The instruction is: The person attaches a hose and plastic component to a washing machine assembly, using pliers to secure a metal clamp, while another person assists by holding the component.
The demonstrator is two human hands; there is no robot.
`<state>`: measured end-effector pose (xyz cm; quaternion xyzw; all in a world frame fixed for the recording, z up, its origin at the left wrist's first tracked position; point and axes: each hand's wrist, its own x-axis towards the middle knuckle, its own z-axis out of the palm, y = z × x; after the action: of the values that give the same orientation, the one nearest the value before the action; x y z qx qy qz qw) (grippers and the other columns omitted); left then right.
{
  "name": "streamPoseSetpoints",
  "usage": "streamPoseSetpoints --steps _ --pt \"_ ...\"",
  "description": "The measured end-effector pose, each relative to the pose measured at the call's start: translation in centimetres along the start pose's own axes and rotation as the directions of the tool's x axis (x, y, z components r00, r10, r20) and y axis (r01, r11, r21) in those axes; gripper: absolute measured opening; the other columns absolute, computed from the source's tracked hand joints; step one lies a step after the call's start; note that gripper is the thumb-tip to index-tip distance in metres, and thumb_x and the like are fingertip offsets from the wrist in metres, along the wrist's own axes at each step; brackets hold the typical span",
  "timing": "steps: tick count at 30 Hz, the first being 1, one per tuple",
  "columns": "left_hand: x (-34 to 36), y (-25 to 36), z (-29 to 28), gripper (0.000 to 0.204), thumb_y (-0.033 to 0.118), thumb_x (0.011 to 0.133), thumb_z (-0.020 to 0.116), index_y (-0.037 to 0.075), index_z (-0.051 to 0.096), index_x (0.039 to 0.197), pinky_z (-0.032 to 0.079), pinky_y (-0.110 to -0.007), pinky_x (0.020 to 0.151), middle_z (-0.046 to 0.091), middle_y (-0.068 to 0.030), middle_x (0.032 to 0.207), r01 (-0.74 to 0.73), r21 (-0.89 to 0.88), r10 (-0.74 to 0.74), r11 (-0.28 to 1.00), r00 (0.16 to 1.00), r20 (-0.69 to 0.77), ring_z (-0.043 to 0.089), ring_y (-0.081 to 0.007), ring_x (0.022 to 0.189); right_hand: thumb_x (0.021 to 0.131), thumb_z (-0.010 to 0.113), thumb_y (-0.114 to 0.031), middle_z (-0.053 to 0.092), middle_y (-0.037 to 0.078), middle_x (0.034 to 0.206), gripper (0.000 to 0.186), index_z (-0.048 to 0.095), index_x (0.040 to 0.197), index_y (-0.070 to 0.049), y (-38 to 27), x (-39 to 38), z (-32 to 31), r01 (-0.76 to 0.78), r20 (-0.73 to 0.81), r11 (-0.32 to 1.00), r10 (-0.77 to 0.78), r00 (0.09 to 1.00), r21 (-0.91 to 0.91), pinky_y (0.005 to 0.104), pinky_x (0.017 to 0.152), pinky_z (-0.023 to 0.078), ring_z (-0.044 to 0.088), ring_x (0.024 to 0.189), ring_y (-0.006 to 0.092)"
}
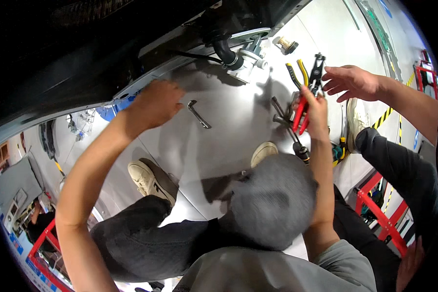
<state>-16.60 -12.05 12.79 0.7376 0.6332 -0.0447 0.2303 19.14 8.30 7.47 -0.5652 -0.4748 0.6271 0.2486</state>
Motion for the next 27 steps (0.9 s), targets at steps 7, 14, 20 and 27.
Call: streamPoseSetpoints --steps 7,14,20,27 --pt "-1.5 -0.3 6.3 0.029 0.026 0.088 0.066 0.002 0.062 0.105 0.045 -0.047 0.092 0.063 -0.0180 0.100 -0.109 0.001 0.105 0.994 0.957 0.272 0.060 -0.0372 0.101 0.096 0.065 -0.029 0.067 0.009 0.090 0.033 0.063 0.111 0.001 0.1 -1.0 -0.6 0.036 -0.024 0.982 -0.032 0.999 0.188 0.0273 0.063 0.054 0.065 0.071 0.0161" --pt "-0.3 -1.4 8.9 0.025 0.024 0.088 0.067 0.002 0.064 0.100 0.045 -0.047 0.091 0.065 -0.0181 0.101 -0.306 -0.119 0.317 0.944 0.945 0.079 0.061 -0.0359 0.102 0.092 0.068 -0.032 0.054 0.017 0.129 0.060 0.049 0.133 0.007 1.2 -5.9 -1.6 0.181 -0.497 0.984 -0.159 0.853 -0.003 0.0334 0.095 0.046 0.055 0.117 0.0211" --pt "-0.6 -1.3 9.4 0.031 0.027 0.090 0.064 0.002 0.064 0.108 0.046 -0.047 0.092 0.065 -0.0184 0.110 -0.345 -0.058 0.344 0.937 0.877 0.334 0.062 -0.0353 0.105 0.094 0.065 -0.026 0.065 0.007 0.112 0.040 0.058 0.126 -0.002 5.2 -13.4 6.4 -0.243 -0.008 0.948 0.247 0.969 -0.204 0.0320 0.086 0.051 0.062 0.097 0.0156" --pt "2.9 -1.4 11.4 0.032 0.031 0.091 0.063 0.004 0.064 0.107 0.049 -0.047 0.090 0.065 -0.0197 0.109 -0.388 -0.005 0.375 0.922 0.887 0.270 0.063 -0.0355 0.106 0.091 0.065 -0.030 0.068 0.019 0.106 0.037 0.062 0.116 -0.001 12.7 -15.5 12.9 0.049 0.364 0.636 0.374 0.853 -0.770 0.0424 0.083 0.051 0.065 0.096 0.0352"
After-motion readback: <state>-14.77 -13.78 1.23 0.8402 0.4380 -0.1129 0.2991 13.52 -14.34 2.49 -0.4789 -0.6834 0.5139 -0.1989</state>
